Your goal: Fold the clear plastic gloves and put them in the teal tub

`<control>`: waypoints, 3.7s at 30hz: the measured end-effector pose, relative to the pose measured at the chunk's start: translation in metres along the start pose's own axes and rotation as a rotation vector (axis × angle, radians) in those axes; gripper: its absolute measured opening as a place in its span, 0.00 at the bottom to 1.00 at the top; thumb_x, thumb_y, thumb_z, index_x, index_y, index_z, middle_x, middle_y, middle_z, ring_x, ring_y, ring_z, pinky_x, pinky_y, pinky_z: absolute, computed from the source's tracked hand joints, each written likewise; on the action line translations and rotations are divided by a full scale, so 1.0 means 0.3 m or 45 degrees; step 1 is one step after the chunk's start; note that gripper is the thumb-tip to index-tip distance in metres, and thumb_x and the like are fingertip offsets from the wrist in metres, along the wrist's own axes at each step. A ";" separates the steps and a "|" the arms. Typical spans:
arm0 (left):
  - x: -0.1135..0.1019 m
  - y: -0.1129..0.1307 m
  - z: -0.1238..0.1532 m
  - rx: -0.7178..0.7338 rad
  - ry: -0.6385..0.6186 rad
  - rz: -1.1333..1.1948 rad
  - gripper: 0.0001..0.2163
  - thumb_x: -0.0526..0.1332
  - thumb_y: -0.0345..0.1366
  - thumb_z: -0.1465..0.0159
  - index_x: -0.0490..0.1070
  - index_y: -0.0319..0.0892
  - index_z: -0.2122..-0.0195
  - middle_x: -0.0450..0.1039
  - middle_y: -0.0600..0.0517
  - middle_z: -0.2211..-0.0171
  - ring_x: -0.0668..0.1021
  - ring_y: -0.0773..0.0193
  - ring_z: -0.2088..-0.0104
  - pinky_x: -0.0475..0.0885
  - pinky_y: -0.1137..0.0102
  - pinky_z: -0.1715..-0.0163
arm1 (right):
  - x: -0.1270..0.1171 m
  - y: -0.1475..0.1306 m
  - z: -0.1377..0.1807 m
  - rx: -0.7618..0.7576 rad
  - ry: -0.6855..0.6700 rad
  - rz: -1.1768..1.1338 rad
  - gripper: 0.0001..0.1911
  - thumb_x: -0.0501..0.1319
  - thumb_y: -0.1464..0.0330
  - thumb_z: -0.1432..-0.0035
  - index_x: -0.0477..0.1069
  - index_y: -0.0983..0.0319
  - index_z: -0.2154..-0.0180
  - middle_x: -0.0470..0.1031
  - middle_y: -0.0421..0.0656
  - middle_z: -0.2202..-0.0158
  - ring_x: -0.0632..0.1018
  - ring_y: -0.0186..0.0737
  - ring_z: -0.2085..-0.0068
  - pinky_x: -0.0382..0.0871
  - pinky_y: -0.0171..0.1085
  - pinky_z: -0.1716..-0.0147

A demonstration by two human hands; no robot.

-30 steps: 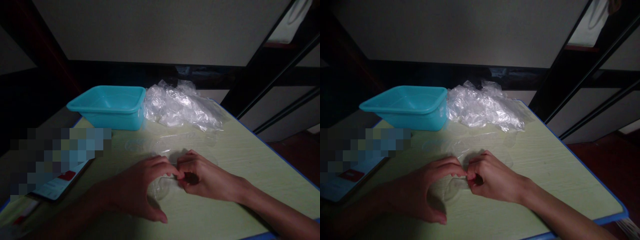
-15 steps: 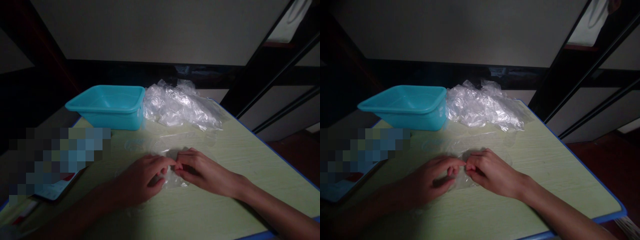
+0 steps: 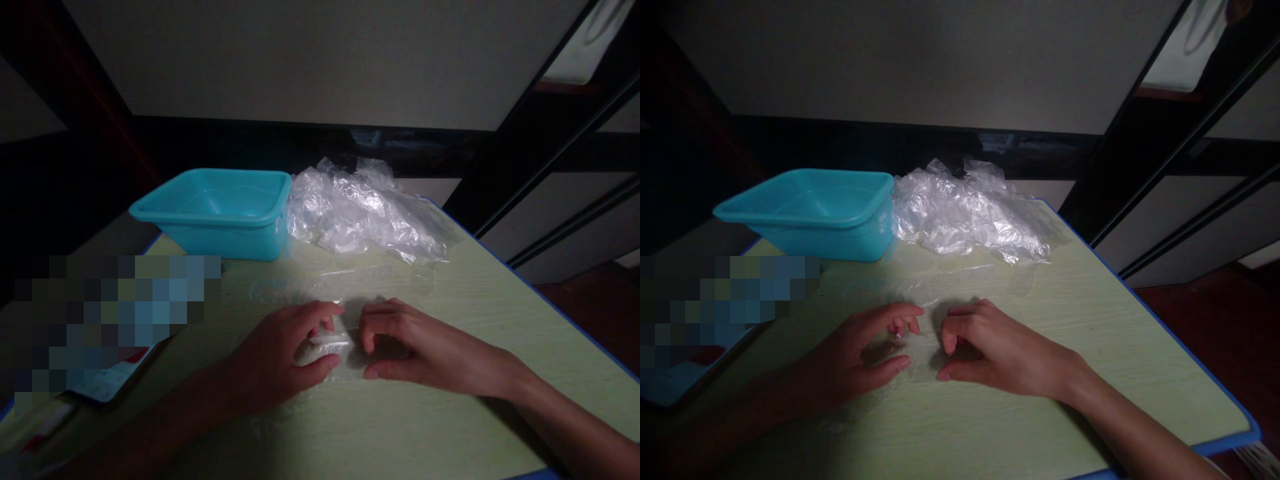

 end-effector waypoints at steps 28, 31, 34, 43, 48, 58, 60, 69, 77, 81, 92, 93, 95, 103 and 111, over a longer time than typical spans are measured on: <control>-0.006 -0.033 -0.008 -0.037 0.169 -0.129 0.10 0.56 0.27 0.42 0.68 0.41 0.58 0.68 0.58 0.77 0.72 0.70 0.78 0.67 0.76 0.75 | 0.009 -0.011 -0.014 -0.056 -0.013 0.070 0.08 0.60 0.67 0.41 0.64 0.63 0.70 0.68 0.40 0.69 0.69 0.37 0.64 0.59 0.37 0.64; -0.008 -0.032 -0.010 -0.012 0.192 -0.150 0.10 0.56 0.26 0.42 0.68 0.41 0.59 0.69 0.58 0.77 0.72 0.70 0.77 0.68 0.76 0.74 | 0.009 -0.008 -0.017 -0.037 -0.025 0.106 0.09 0.62 0.67 0.43 0.63 0.63 0.72 0.68 0.40 0.69 0.69 0.37 0.64 0.59 0.37 0.64; -0.023 -0.026 -0.008 0.062 0.273 -0.199 0.10 0.55 0.25 0.42 0.67 0.41 0.59 0.71 0.56 0.73 0.73 0.69 0.75 0.70 0.74 0.71 | 0.008 -0.012 -0.017 -0.048 -0.038 0.124 0.09 0.63 0.68 0.44 0.63 0.63 0.72 0.67 0.39 0.69 0.70 0.37 0.64 0.60 0.37 0.64; -0.044 0.069 0.007 0.577 0.014 -0.218 0.12 0.50 0.23 0.37 0.71 0.36 0.58 0.76 0.46 0.57 0.75 0.66 0.55 0.70 0.71 0.53 | -0.026 -0.033 0.002 -0.244 0.023 0.315 0.06 0.54 0.73 0.39 0.69 0.65 0.63 0.69 0.46 0.61 0.69 0.41 0.58 0.62 0.42 0.55; 0.041 0.095 0.038 0.587 -0.370 -0.445 0.16 0.49 0.27 0.35 0.65 0.27 0.48 0.66 0.38 0.44 0.65 0.60 0.42 0.60 0.68 0.42 | -0.041 0.019 -0.002 -0.178 0.108 0.597 0.10 0.51 0.71 0.37 0.70 0.66 0.62 0.70 0.48 0.62 0.70 0.44 0.60 0.64 0.46 0.57; 0.099 0.075 0.068 0.372 -0.672 -0.483 0.32 0.63 0.42 0.41 0.53 0.43 0.38 0.44 0.42 0.35 0.50 0.51 0.36 0.48 0.53 0.39 | -0.032 0.023 -0.001 -0.163 0.066 0.663 0.11 0.51 0.71 0.36 0.71 0.65 0.62 0.71 0.47 0.63 0.71 0.43 0.60 0.65 0.44 0.58; 0.100 0.071 0.070 0.372 -0.677 -0.481 0.33 0.63 0.42 0.42 0.51 0.44 0.37 0.43 0.43 0.35 0.50 0.51 0.36 0.46 0.52 0.39 | -0.035 0.022 0.001 -0.164 0.071 0.670 0.11 0.51 0.70 0.36 0.71 0.66 0.62 0.71 0.47 0.63 0.72 0.43 0.60 0.65 0.44 0.58; 0.055 0.073 0.051 0.475 -0.529 -0.542 0.26 0.55 0.42 0.36 0.55 0.32 0.40 0.51 0.39 0.37 0.53 0.53 0.36 0.48 0.54 0.39 | -0.039 0.008 0.001 -0.195 0.095 0.667 0.14 0.48 0.70 0.35 0.71 0.66 0.61 0.72 0.48 0.63 0.71 0.43 0.61 0.65 0.44 0.59; -0.019 0.002 0.030 0.511 -0.354 -0.717 0.17 0.48 0.31 0.34 0.64 0.34 0.46 0.65 0.43 0.43 0.66 0.60 0.42 0.54 0.61 0.40 | 0.004 -0.035 0.004 -0.414 0.035 0.702 0.15 0.46 0.75 0.36 0.71 0.69 0.61 0.72 0.49 0.63 0.69 0.42 0.63 0.63 0.40 0.61; -0.016 0.010 0.028 0.525 -0.330 -0.693 0.15 0.47 0.31 0.34 0.68 0.35 0.50 0.70 0.43 0.47 0.69 0.60 0.44 0.58 0.60 0.42 | 0.020 -0.043 0.004 -0.472 0.058 0.678 0.14 0.48 0.75 0.36 0.70 0.70 0.57 0.71 0.49 0.62 0.68 0.42 0.62 0.62 0.40 0.62; -0.012 0.005 0.029 0.543 -0.285 -0.695 0.15 0.46 0.31 0.33 0.69 0.33 0.52 0.70 0.41 0.48 0.71 0.59 0.46 0.62 0.59 0.44 | 0.047 -0.036 -0.003 -0.365 -0.202 0.373 0.24 0.50 0.83 0.44 0.68 0.62 0.49 0.67 0.45 0.60 0.65 0.40 0.58 0.57 0.42 0.58; -0.013 0.005 0.028 0.537 -0.287 -0.687 0.15 0.46 0.31 0.33 0.69 0.33 0.52 0.70 0.42 0.48 0.71 0.59 0.46 0.62 0.59 0.44 | 0.044 -0.036 -0.002 -0.360 -0.220 0.345 0.24 0.50 0.83 0.45 0.69 0.61 0.50 0.67 0.45 0.60 0.65 0.40 0.58 0.57 0.41 0.58; -0.014 0.003 0.026 0.516 -0.292 -0.659 0.15 0.47 0.31 0.33 0.69 0.35 0.51 0.70 0.42 0.48 0.71 0.59 0.46 0.62 0.58 0.44 | 0.036 -0.035 0.002 -0.361 -0.238 0.318 0.23 0.51 0.83 0.44 0.70 0.61 0.50 0.67 0.45 0.61 0.66 0.40 0.58 0.57 0.41 0.58; -0.013 0.001 0.024 0.516 -0.293 -0.593 0.15 0.48 0.30 0.34 0.70 0.34 0.52 0.71 0.41 0.48 0.71 0.58 0.47 0.63 0.57 0.45 | 0.027 -0.043 0.009 -0.430 -0.192 0.313 0.16 0.53 0.79 0.41 0.74 0.61 0.56 0.69 0.43 0.65 0.66 0.38 0.61 0.59 0.39 0.61; -0.017 0.012 0.020 0.427 -0.161 -0.707 0.15 0.47 0.31 0.34 0.67 0.34 0.50 0.70 0.41 0.48 0.72 0.57 0.48 0.65 0.58 0.46 | -0.012 -0.050 0.005 -0.433 0.247 0.365 0.19 0.47 0.78 0.39 0.69 0.69 0.52 0.73 0.50 0.61 0.70 0.43 0.60 0.65 0.44 0.59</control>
Point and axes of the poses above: each hand's wrist, its own z-axis away from the middle knuckle, its own x-axis out of the palm, y = z × x, the point moved 6 cm from there along -z, towards the middle knuckle
